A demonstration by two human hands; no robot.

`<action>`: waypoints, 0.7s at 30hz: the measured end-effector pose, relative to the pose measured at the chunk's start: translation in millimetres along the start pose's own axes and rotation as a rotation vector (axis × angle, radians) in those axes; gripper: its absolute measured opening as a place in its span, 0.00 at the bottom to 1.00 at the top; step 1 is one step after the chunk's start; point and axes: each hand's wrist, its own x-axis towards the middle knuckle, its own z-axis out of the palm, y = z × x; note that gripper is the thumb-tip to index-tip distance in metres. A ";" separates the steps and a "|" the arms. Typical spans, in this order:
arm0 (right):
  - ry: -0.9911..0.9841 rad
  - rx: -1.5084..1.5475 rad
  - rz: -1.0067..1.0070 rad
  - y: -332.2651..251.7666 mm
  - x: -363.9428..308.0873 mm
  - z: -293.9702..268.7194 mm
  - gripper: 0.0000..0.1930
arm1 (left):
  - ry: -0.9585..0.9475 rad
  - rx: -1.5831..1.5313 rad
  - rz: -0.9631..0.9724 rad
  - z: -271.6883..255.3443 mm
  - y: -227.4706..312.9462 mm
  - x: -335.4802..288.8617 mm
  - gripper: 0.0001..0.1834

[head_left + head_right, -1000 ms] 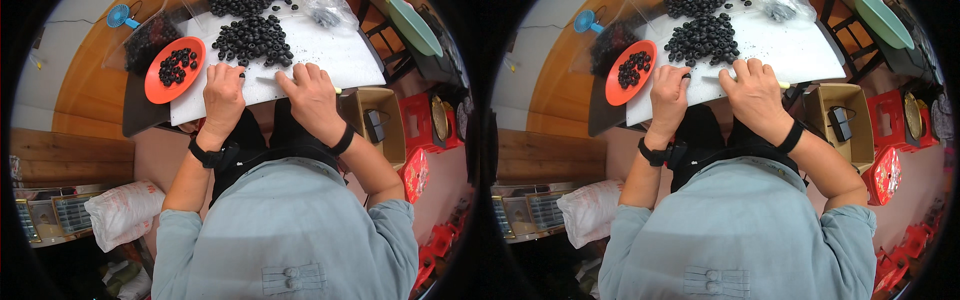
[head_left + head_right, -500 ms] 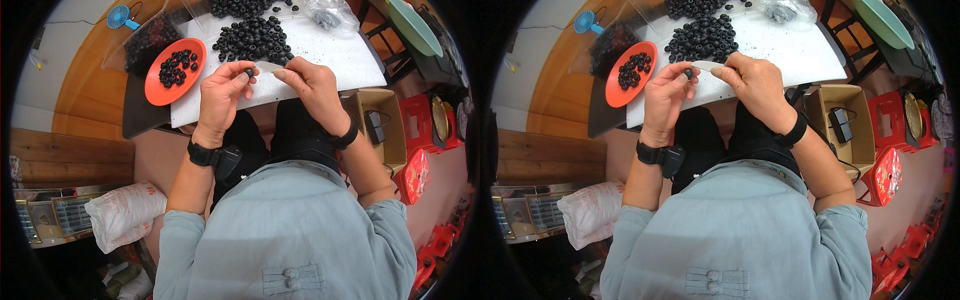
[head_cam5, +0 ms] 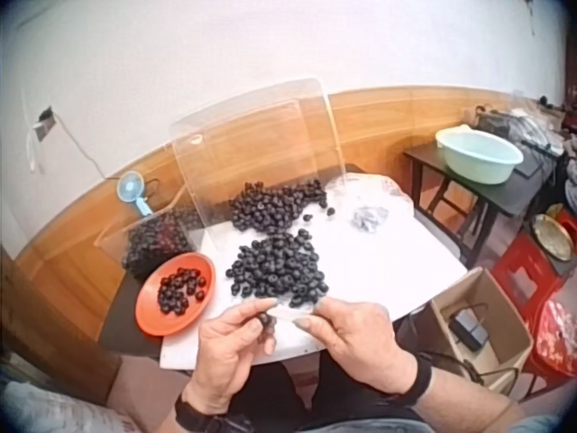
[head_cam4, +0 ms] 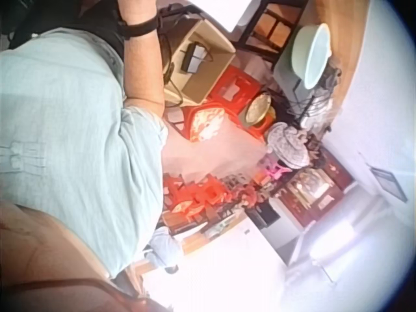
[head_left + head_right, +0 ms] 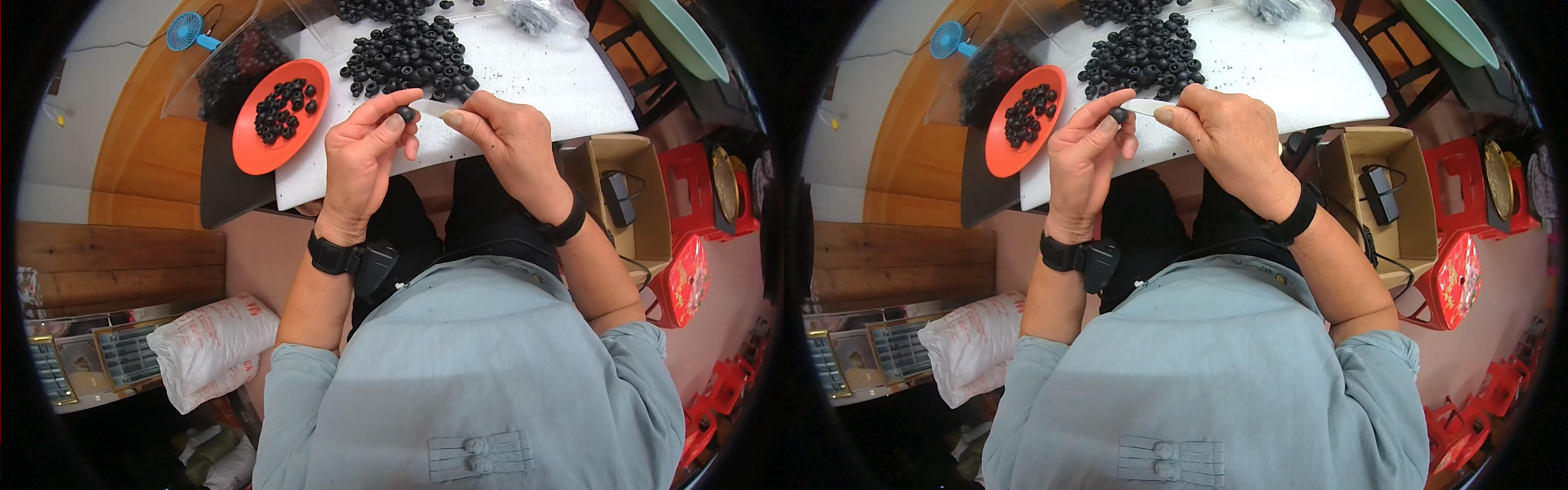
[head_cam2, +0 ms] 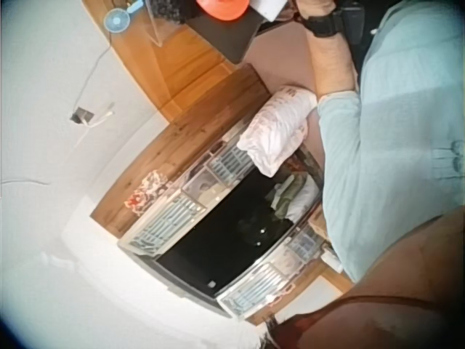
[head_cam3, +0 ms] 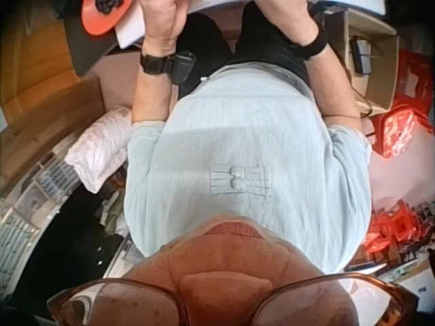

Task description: Peeling or trimming small black seeds or fruit using a small knife.

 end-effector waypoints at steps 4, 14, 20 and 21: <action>0.009 -0.015 -0.014 0.7 -0.7 0.9 0.20 | 0.004 0.053 0.009 0.5 -1.1 -0.9 0.19; 0.029 -0.039 -0.047 3.7 -3.2 2.9 0.20 | 0.005 0.046 0.063 0.8 -11.8 -1.2 0.18; 0.046 -0.026 -0.060 4.1 -3.6 4.5 0.18 | 0.008 0.039 0.071 1.0 -14.2 -0.3 0.17; 0.045 -0.025 -0.059 4.1 -4.0 4.8 0.18 | 0.010 0.037 0.077 1.4 -14.6 -0.7 0.17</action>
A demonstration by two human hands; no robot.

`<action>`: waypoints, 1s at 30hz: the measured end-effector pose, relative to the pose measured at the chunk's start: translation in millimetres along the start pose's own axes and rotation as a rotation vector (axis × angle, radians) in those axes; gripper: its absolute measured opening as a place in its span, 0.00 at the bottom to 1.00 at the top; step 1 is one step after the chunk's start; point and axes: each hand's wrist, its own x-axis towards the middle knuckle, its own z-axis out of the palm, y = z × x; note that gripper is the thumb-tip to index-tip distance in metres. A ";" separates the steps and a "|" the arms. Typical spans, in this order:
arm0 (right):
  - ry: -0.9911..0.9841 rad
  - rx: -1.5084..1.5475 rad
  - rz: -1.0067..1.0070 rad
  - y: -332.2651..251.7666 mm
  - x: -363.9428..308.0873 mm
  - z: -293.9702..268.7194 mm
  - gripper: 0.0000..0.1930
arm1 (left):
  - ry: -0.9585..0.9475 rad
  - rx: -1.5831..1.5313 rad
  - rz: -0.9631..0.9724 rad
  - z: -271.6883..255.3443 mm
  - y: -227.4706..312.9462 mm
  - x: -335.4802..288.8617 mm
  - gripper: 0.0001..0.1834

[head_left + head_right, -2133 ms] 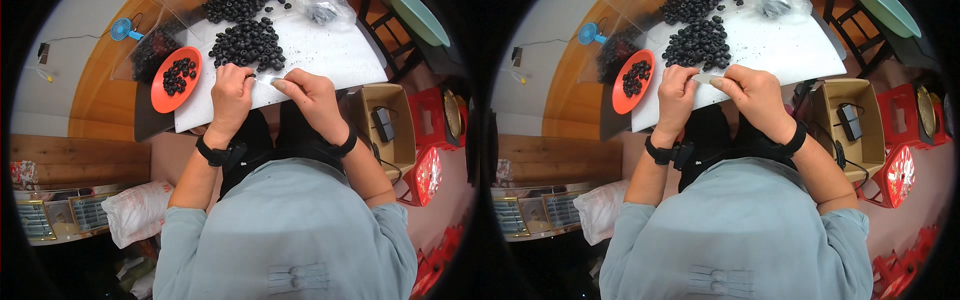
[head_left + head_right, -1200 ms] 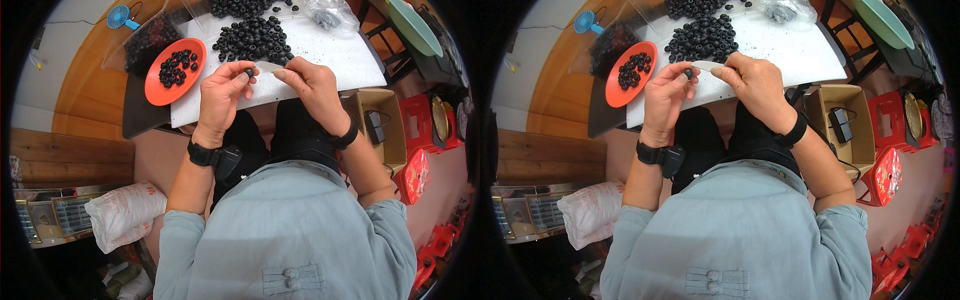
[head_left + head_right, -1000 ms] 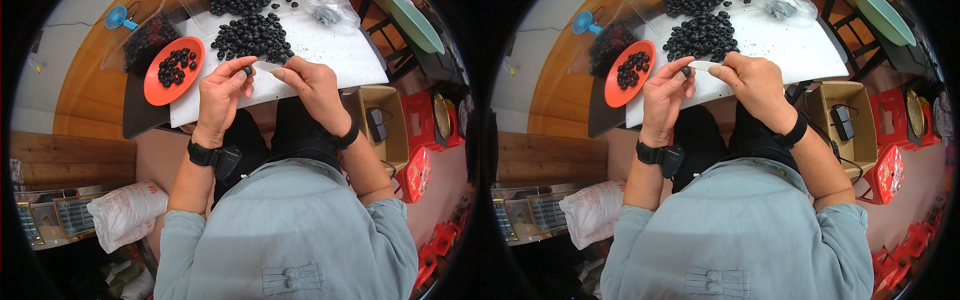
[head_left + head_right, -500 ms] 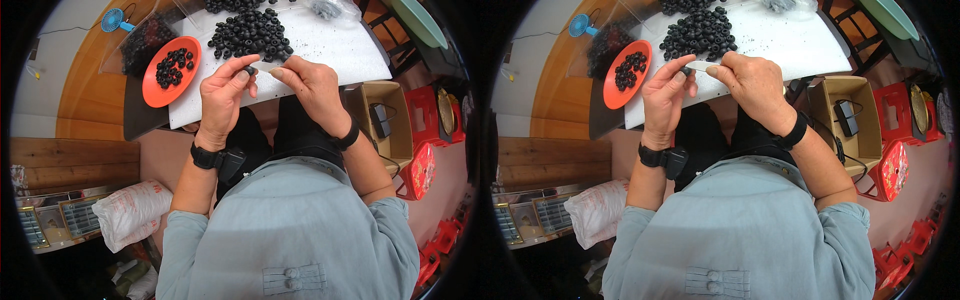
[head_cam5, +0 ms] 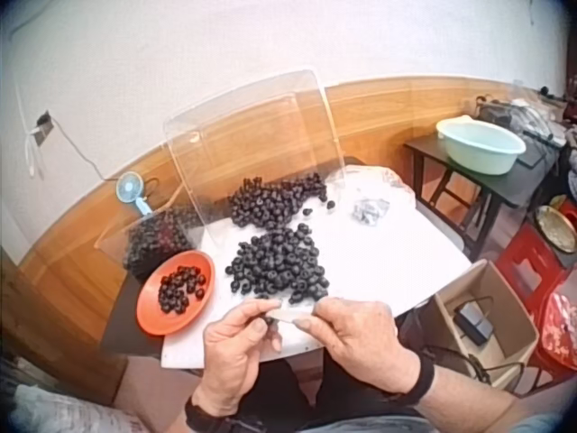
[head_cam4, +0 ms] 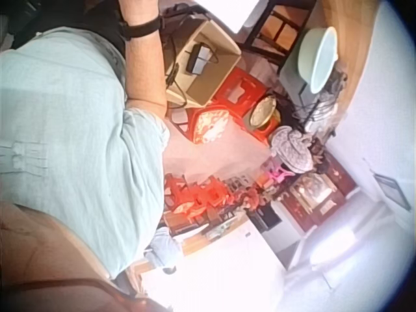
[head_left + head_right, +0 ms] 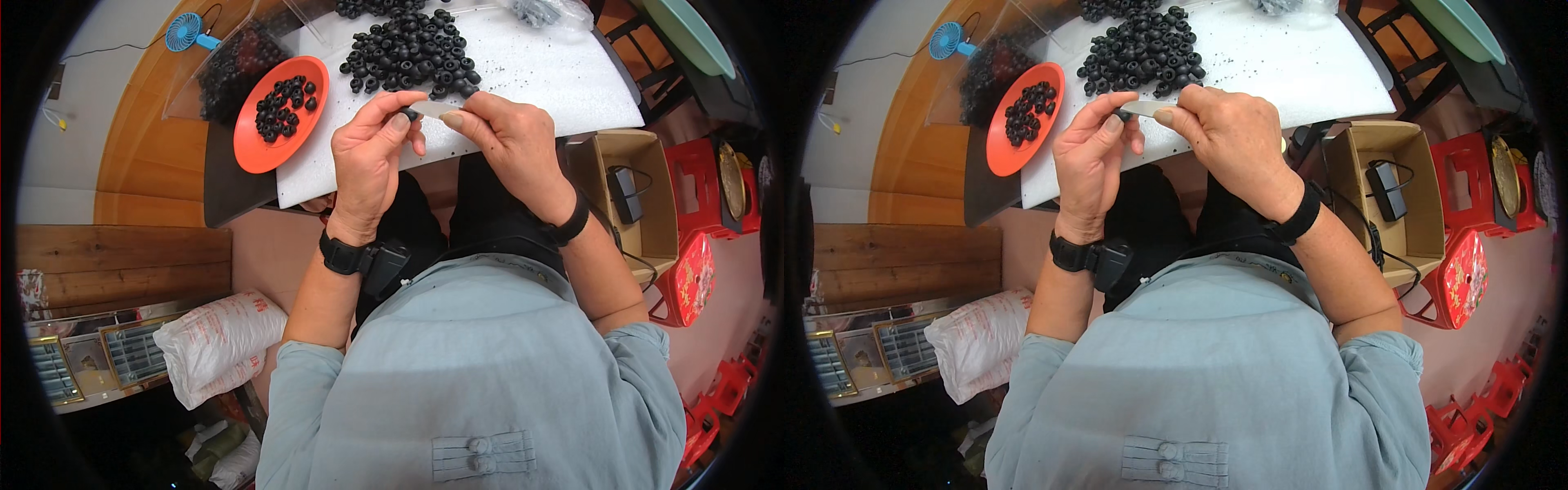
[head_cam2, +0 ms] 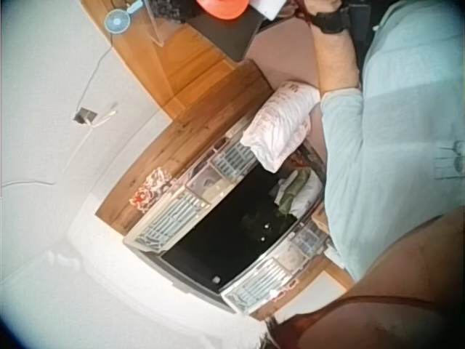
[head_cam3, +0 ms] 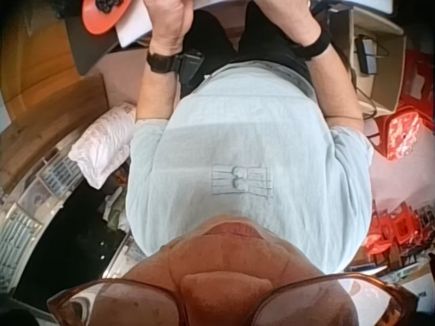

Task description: Peeling or trimming small black seeds or fruit using a small knife.

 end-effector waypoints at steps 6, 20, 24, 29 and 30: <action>0.001 0.005 -0.020 1.7 -2.9 -0.7 0.17 | -0.017 -0.028 -0.010 -2.6 -2.8 0.7 0.17; 0.019 -0.004 0.020 2.7 -3.1 1.8 0.18 | 0.006 0.003 0.018 2.1 -1.1 -1.9 0.16; 0.019 -0.009 0.017 1.9 -2.8 1.7 0.19 | 0.008 0.015 0.022 0.8 -2.2 -2.2 0.17; -0.009 -0.028 0.011 1.0 -2.3 -0.1 0.19 | 0.013 0.015 0.025 -0.2 -3.8 -2.1 0.17; -0.010 -0.028 0.011 1.1 -2.5 0.0 0.19 | 0.015 0.016 0.022 0.0 -3.6 -2.3 0.17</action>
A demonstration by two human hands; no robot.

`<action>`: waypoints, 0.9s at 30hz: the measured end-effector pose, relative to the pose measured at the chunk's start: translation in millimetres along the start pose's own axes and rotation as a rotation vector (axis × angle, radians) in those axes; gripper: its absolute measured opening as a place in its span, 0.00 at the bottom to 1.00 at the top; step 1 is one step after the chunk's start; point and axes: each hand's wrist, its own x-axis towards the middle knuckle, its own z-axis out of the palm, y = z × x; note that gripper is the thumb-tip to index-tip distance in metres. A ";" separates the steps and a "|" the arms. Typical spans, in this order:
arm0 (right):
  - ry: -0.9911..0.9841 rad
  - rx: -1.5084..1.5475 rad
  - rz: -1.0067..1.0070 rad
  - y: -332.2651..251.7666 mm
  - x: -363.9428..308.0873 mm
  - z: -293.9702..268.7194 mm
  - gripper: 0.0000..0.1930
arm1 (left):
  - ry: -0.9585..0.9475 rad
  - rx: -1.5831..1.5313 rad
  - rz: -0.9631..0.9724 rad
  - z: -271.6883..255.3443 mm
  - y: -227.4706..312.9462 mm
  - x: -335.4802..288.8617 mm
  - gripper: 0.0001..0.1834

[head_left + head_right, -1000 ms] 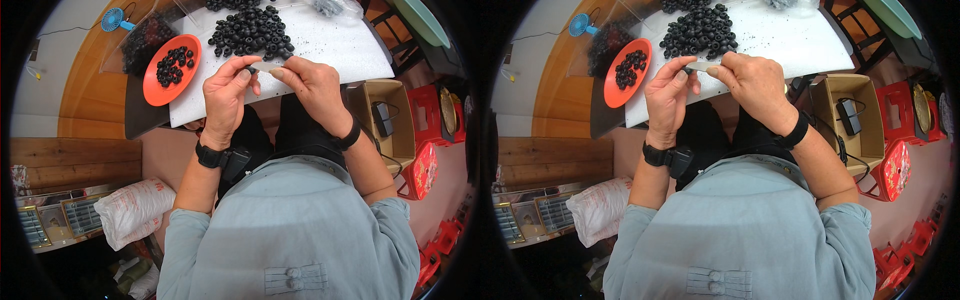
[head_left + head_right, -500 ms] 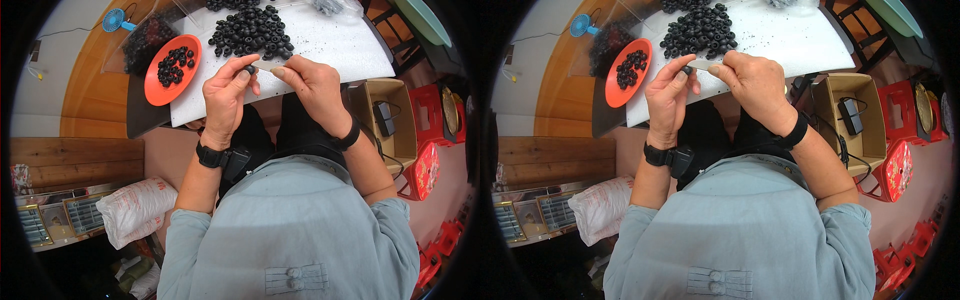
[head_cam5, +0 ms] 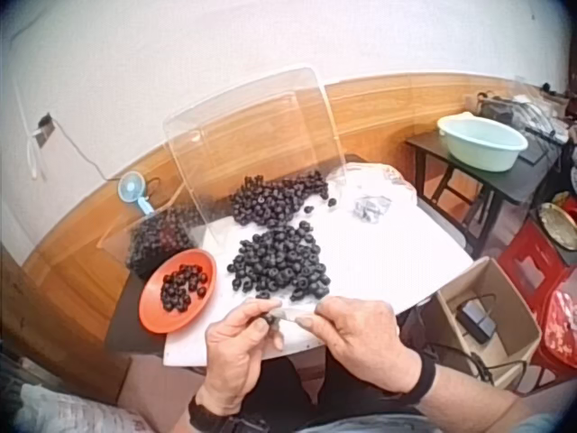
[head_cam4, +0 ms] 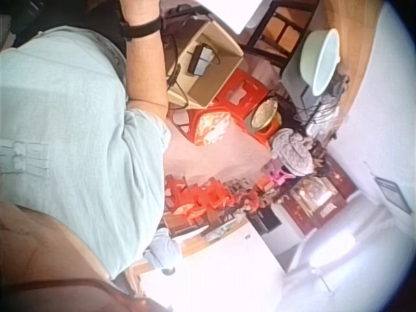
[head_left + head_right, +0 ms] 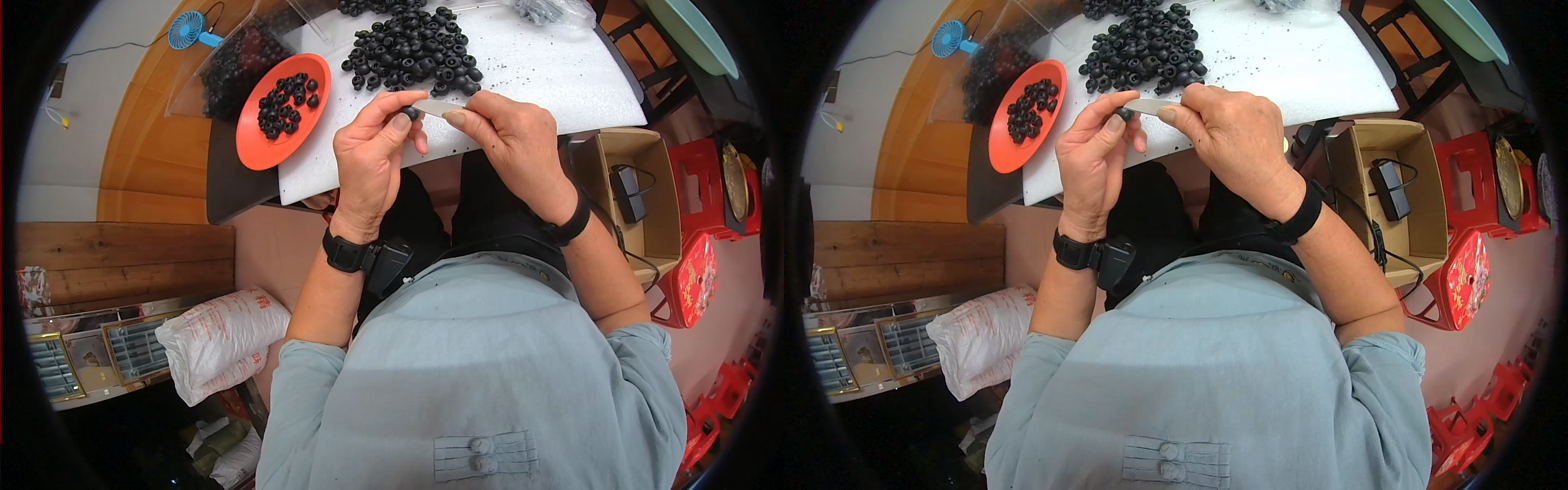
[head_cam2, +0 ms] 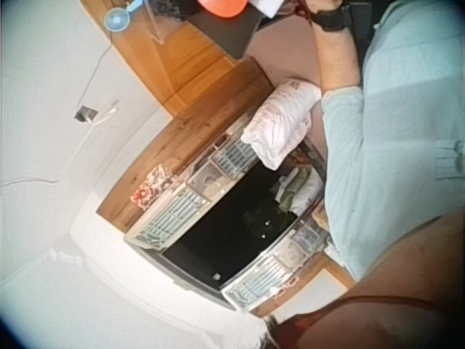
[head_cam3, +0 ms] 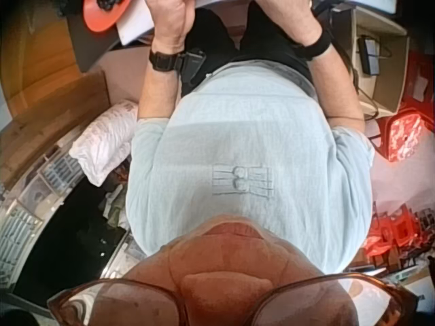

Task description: Peeling or trimming small black seeds or fruit using a small knife.

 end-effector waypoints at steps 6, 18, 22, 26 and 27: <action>0.011 0.033 0.007 2.0 -0.9 0.9 0.19 | 0.016 0.008 0.005 2.0 -0.7 -0.6 0.17; 0.015 0.054 0.003 2.6 -1.7 0.5 0.19 | -0.004 0.014 0.039 1.9 -2.6 0.0 0.16; -0.005 0.026 -0.009 1.8 -1.8 0.3 0.20 | 0.006 0.021 0.020 0.8 -1.6 -0.8 0.15; -0.007 0.016 -0.027 -0.5 -2.2 1.3 0.18 | 0.014 0.020 0.028 2.3 -0.5 -1.0 0.14; -0.005 0.021 -0.032 -0.5 -2.7 0.2 0.18 | 0.023 0.053 0.033 2.8 2.2 -0.6 0.14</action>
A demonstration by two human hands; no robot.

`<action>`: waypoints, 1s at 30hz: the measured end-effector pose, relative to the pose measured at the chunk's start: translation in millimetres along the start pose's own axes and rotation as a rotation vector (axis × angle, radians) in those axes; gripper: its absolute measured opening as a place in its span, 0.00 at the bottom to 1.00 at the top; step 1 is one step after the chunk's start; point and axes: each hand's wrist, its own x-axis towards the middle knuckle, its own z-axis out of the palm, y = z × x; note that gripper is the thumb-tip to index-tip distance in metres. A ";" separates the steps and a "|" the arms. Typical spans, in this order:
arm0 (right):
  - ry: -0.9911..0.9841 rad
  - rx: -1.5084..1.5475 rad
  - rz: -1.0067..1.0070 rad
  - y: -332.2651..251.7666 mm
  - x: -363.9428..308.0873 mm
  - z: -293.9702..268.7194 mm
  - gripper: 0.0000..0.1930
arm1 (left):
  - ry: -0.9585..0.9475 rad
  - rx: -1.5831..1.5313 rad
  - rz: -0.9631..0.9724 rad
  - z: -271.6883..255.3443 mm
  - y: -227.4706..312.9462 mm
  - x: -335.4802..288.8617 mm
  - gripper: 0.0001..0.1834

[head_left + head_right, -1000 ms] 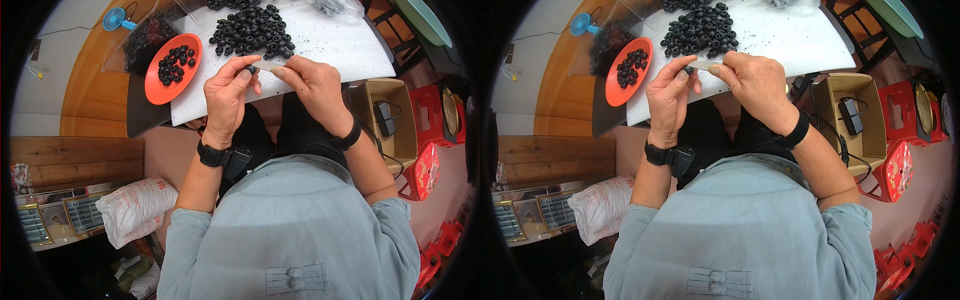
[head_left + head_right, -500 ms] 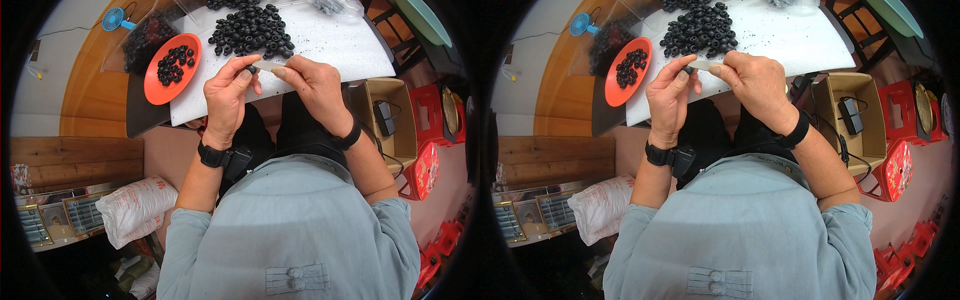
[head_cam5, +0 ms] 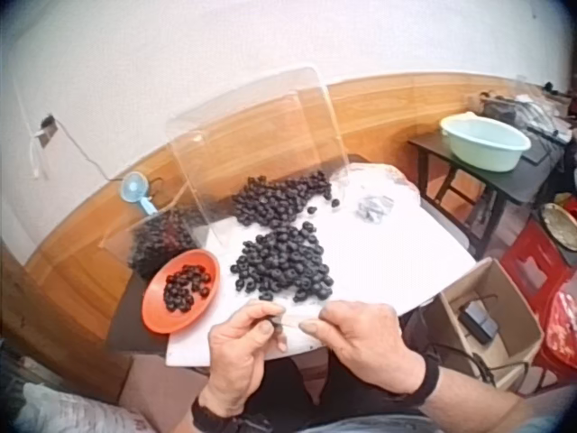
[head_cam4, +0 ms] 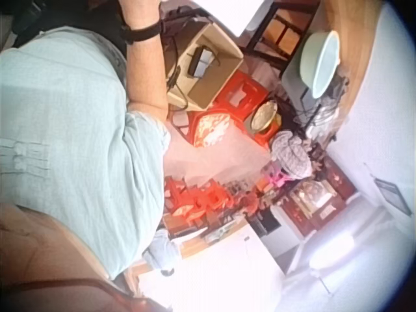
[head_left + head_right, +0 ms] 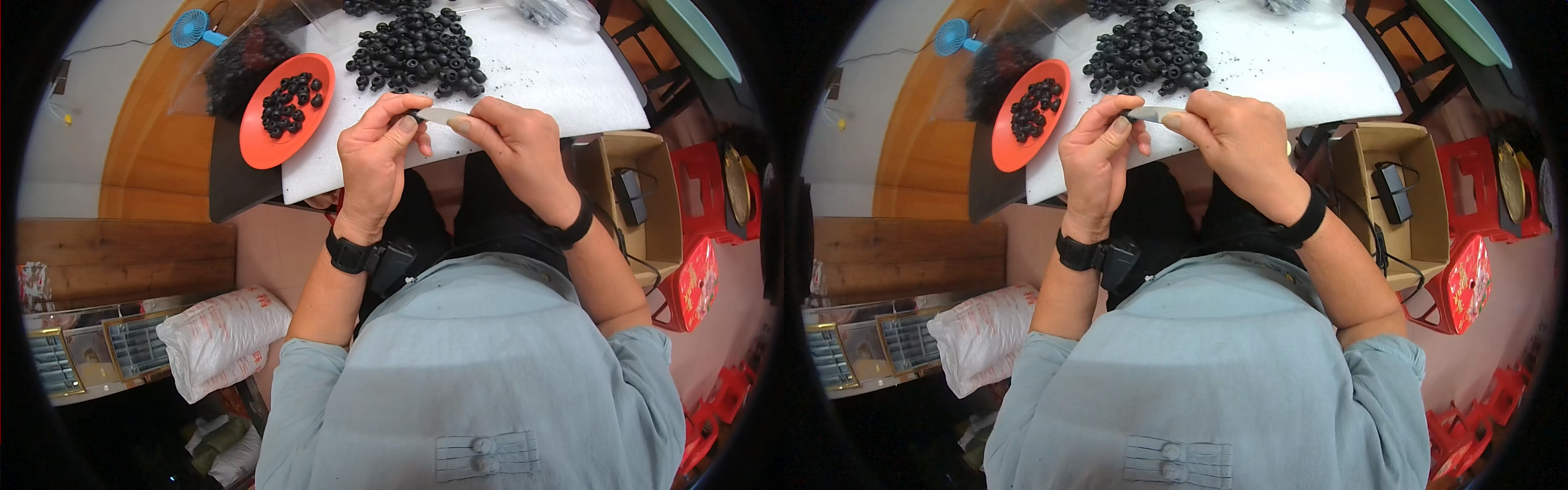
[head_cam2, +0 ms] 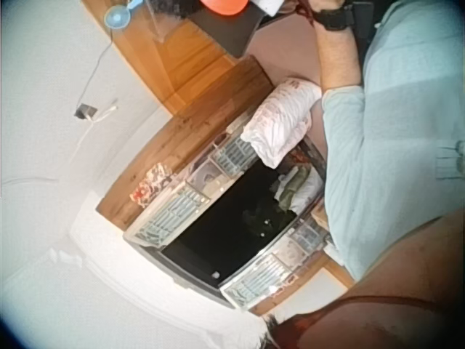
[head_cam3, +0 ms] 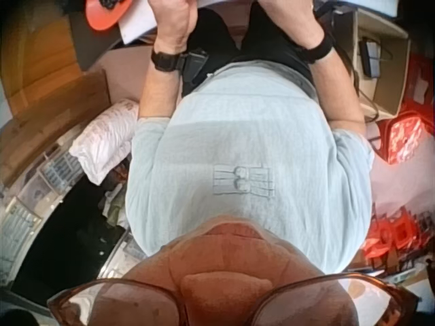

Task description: Peeling or trimming small black seeds or fruit using a small knife.

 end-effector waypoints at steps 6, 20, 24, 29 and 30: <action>-0.044 0.699 0.240 21.9 -11.2 -17.7 0.15 | 0.323 0.685 0.176 -34.8 71.8 19.2 0.13; -0.039 0.655 0.179 21.0 -10.3 -13.7 0.13 | -0.060 1.484 0.477 -21.9 10.8 45.1 0.07; -0.023 0.642 0.175 22.2 -11.9 -11.4 0.13 | -0.054 1.556 0.477 -20.9 7.7 47.8 0.07; 0.001 0.616 0.171 23.4 -12.9 -10.8 0.13 | -0.081 1.277 0.365 -12.0 20.9 32.0 0.07; -0.003 0.592 0.162 22.2 -11.4 -10.8 0.14 | -0.075 1.277 0.364 -11.8 18.7 29.1 0.07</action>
